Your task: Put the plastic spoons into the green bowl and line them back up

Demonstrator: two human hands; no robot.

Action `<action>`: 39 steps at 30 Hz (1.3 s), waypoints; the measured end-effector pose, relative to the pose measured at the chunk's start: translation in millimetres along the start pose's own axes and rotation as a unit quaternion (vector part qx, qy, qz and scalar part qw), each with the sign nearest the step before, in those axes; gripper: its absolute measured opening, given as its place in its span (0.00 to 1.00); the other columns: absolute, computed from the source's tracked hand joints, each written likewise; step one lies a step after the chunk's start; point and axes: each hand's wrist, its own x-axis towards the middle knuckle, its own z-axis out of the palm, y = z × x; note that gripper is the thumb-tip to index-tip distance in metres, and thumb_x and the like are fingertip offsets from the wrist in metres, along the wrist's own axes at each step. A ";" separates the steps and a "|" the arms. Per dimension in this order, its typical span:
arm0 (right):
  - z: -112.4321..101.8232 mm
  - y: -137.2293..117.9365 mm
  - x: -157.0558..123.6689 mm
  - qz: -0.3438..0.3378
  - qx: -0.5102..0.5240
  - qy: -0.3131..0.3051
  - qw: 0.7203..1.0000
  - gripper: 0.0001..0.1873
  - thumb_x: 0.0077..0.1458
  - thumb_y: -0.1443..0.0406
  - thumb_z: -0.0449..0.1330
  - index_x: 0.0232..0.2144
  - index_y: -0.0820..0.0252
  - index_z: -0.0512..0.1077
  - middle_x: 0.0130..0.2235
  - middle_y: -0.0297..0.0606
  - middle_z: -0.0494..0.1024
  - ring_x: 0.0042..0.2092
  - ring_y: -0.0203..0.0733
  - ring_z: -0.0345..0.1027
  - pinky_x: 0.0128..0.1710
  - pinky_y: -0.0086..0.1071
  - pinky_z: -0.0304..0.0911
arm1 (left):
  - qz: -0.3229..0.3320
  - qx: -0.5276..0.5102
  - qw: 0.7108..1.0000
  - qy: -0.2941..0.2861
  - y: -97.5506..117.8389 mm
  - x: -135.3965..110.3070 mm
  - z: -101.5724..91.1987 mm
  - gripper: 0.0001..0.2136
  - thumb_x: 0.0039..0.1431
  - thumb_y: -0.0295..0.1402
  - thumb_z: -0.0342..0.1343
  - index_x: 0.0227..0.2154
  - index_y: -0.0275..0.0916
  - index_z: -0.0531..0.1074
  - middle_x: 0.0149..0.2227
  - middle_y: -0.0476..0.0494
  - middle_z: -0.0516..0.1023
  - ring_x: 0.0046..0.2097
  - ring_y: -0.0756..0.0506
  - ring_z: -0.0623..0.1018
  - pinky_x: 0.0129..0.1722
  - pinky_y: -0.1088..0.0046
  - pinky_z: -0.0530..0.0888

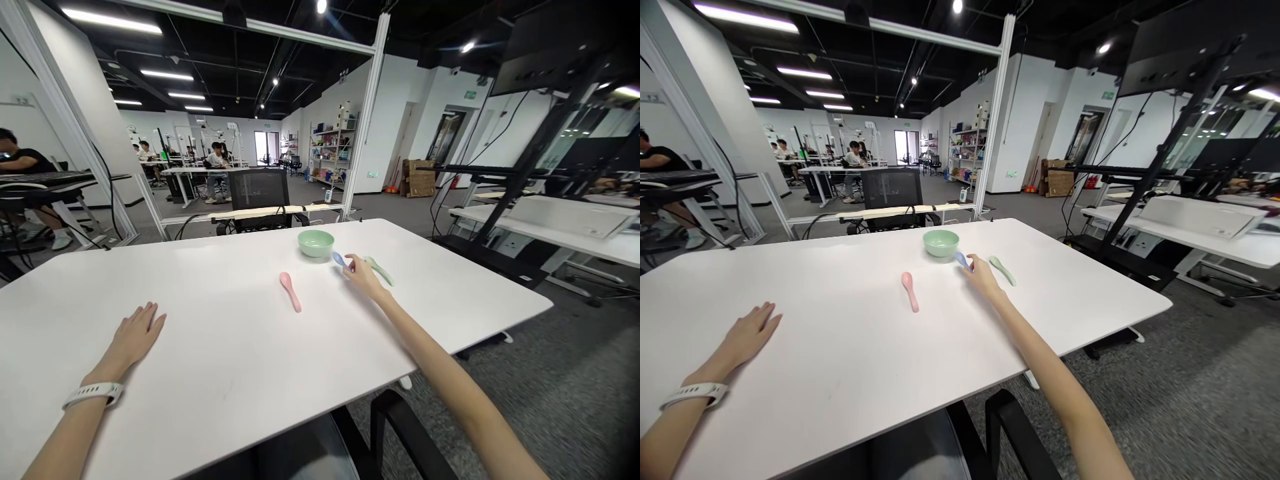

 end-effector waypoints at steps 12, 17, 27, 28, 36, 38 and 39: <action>-8.5 -57.6 137.3 -0.016 -0.164 -0.016 0.986 0.14 0.64 0.62 0.68 0.50 0.63 0.81 0.48 0.51 0.87 0.54 0.56 0.78 0.58 0.42 0.64 | -0.005 0.000 1.000 0.009 -5.5 0.8 9.2 0.38 0.70 0.46 0.31 0.72 0.24 0.61 0.77 0.29 0.61 0.78 0.34 0.60 0.76 0.52 0.58; 21.1 -63.1 143.6 0.000 -0.183 -0.029 0.983 0.12 0.62 0.65 0.68 0.47 0.60 0.82 0.50 0.50 0.86 0.55 0.54 0.78 0.56 0.40 0.63 | -0.004 -0.015 1.000 0.011 -6.4 0.4 11.0 0.40 0.68 0.48 0.30 0.72 0.24 0.61 0.76 0.28 0.61 0.78 0.33 0.59 0.76 0.50 0.57; 4.5 -42.2 131.6 -0.006 -0.140 0.010 0.990 0.18 0.70 0.61 0.58 0.55 0.63 0.80 0.54 0.54 0.85 0.59 0.59 0.75 0.61 0.46 0.63 | -0.001 -0.022 0.999 0.029 -6.8 -0.8 13.5 0.38 0.68 0.47 0.33 0.71 0.25 0.63 0.75 0.28 0.64 0.77 0.33 0.61 0.76 0.49 0.58; -1.7 -33.1 124.9 -0.015 -0.122 0.019 0.992 0.19 0.71 0.61 0.57 0.56 0.64 0.80 0.54 0.54 0.84 0.59 0.58 0.75 0.61 0.46 0.64 | -0.001 -0.022 0.999 0.034 -7.1 -0.5 14.0 0.38 0.68 0.47 0.34 0.71 0.26 0.63 0.75 0.29 0.65 0.77 0.33 0.62 0.75 0.49 0.59; -4.6 48.7 27.6 -0.105 -0.017 -0.041 0.994 0.24 0.71 0.60 0.55 0.64 0.62 0.75 0.67 0.53 0.75 0.69 0.58 0.68 0.72 0.51 0.58 | 0.000 -0.013 0.999 0.034 -7.7 1.9 15.1 0.36 0.69 0.44 0.35 0.70 0.25 0.63 0.75 0.29 0.64 0.77 0.33 0.62 0.74 0.49 0.60; 2.4 58.1 10.3 -0.112 -0.003 -0.078 0.991 0.24 0.71 0.60 0.54 0.62 0.64 0.76 0.68 0.54 0.74 0.71 0.58 0.66 0.73 0.52 0.57 | -0.003 -0.007 1.000 0.026 -6.6 1.7 13.8 0.36 0.69 0.44 0.34 0.71 0.24 0.62 0.76 0.30 0.62 0.77 0.34 0.61 0.75 0.50 0.58; 5.1 60.6 4.5 -0.113 0.002 -0.090 0.989 0.23 0.71 0.60 0.54 0.61 0.64 0.77 0.67 0.54 0.75 0.71 0.58 0.65 0.72 0.52 0.58 | -0.006 -0.005 1.000 0.019 -6.0 1.5 12.8 0.37 0.69 0.44 0.34 0.71 0.24 0.61 0.76 0.30 0.61 0.78 0.34 0.60 0.76 0.51 0.57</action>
